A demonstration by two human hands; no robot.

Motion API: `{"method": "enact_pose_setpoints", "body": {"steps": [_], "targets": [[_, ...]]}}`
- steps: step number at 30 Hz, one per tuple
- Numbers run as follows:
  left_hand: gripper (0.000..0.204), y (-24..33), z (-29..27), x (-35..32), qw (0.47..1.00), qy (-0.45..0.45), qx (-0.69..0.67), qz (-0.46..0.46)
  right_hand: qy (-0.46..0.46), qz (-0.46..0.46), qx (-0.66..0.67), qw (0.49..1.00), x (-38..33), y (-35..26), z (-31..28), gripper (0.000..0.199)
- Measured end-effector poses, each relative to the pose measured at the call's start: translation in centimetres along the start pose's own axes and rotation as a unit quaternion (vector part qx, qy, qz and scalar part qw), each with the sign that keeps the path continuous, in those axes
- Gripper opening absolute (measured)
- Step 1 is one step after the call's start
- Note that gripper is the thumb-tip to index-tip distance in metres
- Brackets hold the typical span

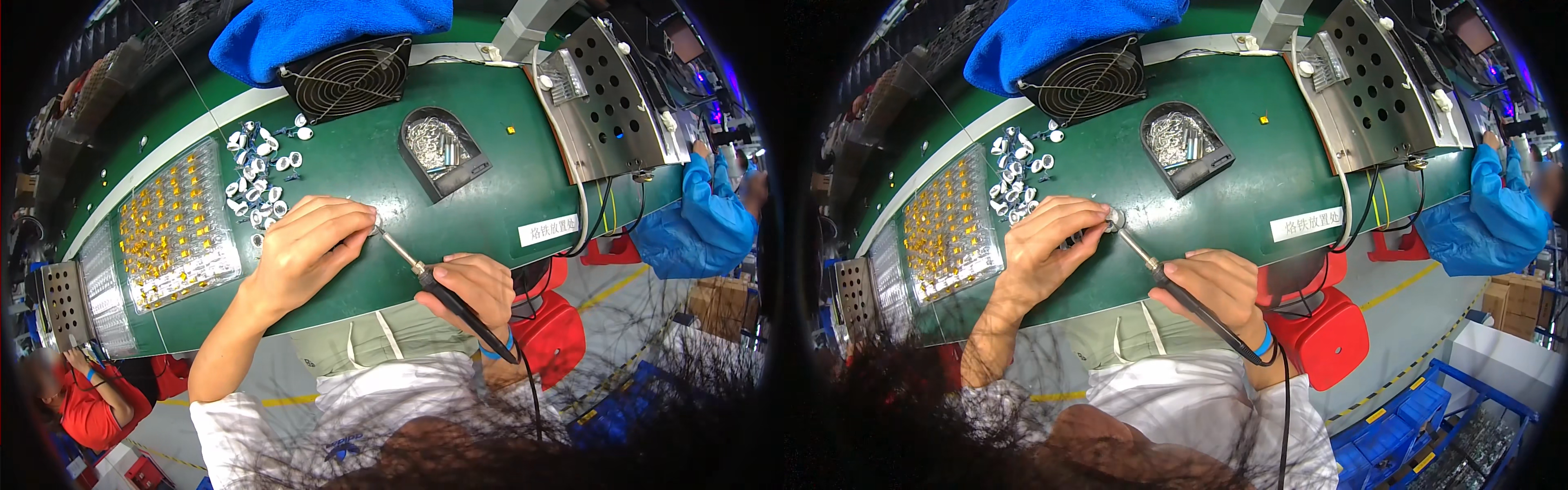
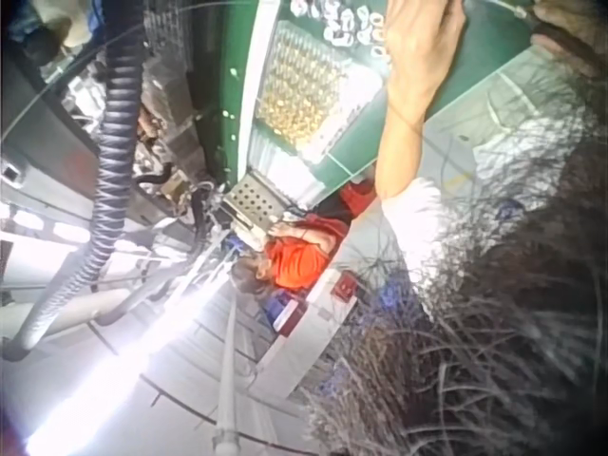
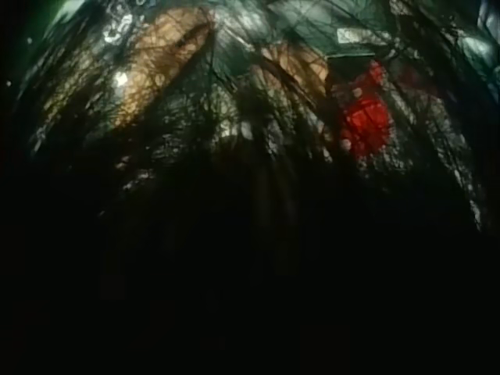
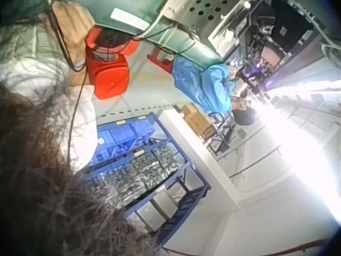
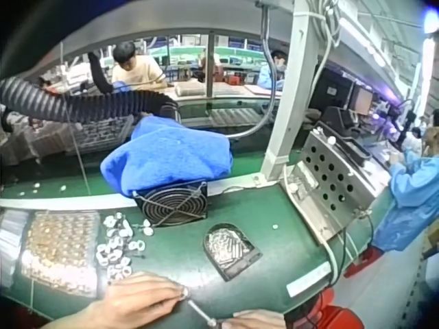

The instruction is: Soldering electronic components onto small circular PCBs at a factory production line.

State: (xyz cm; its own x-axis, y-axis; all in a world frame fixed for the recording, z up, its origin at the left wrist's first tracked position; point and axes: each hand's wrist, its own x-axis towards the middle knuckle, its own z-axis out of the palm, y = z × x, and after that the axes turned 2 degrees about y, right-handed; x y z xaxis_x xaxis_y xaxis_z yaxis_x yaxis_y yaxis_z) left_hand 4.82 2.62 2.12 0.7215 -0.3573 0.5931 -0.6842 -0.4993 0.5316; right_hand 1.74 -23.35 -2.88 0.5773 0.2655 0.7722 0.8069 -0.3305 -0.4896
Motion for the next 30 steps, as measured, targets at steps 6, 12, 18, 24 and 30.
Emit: {"method": "enact_pose_setpoints", "body": {"steps": [6, 12, 18, 24, 30], "targets": [[0.028, 0.02, -0.09, 0.0, 1.0, -0.01, 0.005, 0.006, -0.031, -0.001, 0.008, 1.0, -0.11, 0.13, -0.23, 0.045], [0.032, 0.06, -0.08, -0.07, 1.0, -0.022, 0.013, -0.01, -0.034, -0.004, -0.006, 0.999, 0.01, 0.1, -0.15, 0.045], [0.033, 0.21, 0.01, 0.07, 0.999, -0.019, 0.032, 0.006, -0.019, 0.005, -0.005, 1.0, 0.0, -0.03, -0.07, 0.043], [0.033, 0.22, 0.04, 0.0, 0.999, -0.019, 0.039, 0.005, -0.031, 0.011, -0.008, 0.999, 0.02, -0.12, -0.15, 0.043], [0.033, 0.14, 0.13, 0.05, 0.999, -0.015, 0.039, 0.006, -0.039, 0.008, -0.007, 0.999, 0.14, -0.07, -0.23, 0.044]]}}
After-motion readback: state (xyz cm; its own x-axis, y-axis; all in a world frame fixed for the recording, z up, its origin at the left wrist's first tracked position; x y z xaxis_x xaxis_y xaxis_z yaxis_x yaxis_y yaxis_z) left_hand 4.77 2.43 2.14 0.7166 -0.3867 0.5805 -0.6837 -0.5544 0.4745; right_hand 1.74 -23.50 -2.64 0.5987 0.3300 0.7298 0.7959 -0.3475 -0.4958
